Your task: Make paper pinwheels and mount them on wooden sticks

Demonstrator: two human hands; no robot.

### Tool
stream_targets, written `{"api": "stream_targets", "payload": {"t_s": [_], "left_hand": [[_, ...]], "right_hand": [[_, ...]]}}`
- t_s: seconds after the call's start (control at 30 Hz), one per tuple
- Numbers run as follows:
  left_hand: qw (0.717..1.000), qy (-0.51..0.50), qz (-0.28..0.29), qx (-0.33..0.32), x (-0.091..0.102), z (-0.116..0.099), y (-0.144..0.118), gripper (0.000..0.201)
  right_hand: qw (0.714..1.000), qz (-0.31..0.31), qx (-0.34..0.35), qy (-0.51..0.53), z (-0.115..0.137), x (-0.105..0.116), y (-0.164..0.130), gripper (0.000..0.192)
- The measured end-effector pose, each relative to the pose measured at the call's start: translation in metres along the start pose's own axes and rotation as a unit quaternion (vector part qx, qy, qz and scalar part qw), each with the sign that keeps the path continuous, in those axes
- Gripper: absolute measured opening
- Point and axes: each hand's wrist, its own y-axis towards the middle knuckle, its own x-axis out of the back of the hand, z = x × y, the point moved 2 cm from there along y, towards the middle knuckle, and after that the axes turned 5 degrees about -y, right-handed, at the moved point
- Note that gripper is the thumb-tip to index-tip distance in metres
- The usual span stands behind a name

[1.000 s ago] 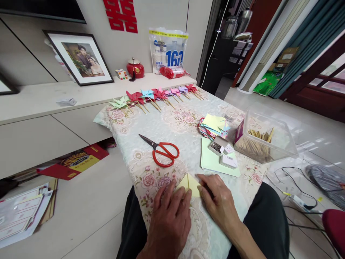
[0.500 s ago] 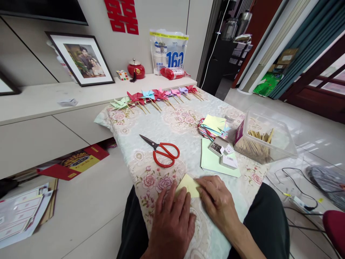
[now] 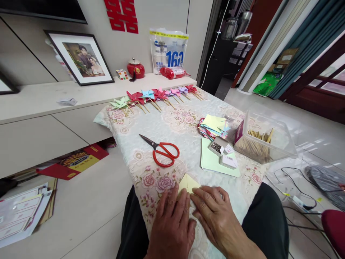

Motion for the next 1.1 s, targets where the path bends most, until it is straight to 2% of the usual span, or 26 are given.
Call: {"api": "stream_targets", "payload": {"t_s": [0.2, 0.43, 0.7, 0.83, 1.1], "left_hand": [[1.000, 0.019, -0.002, 0.013, 0.005, 0.003, -0.004, 0.038], [0.999, 0.023, -0.021, 0.026, 0.012, 0.008, -0.016, 0.036], [0.999, 0.018, -0.024, 0.032, 0.011, 0.007, -0.012, 0.035], [1.000, 0.014, -0.018, 0.014, 0.008, 0.003, -0.010, 0.031], [1.000, 0.016, -0.009, 0.010, 0.001, 0.002, -0.008, 0.033]], "right_hand": [[0.999, 0.008, -0.001, -0.031, -0.004, 0.002, -0.005, 0.028], [0.999, -0.024, -0.007, -0.040, -0.012, 0.007, -0.009, 0.025], [0.997, -0.003, 0.014, -0.077, -0.023, 0.008, -0.001, 0.030], [0.996, 0.006, 0.030, -0.088, -0.026, 0.008, 0.004, 0.031], [0.999, 0.017, -0.021, -0.031, -0.021, 0.008, 0.002, 0.027]]}}
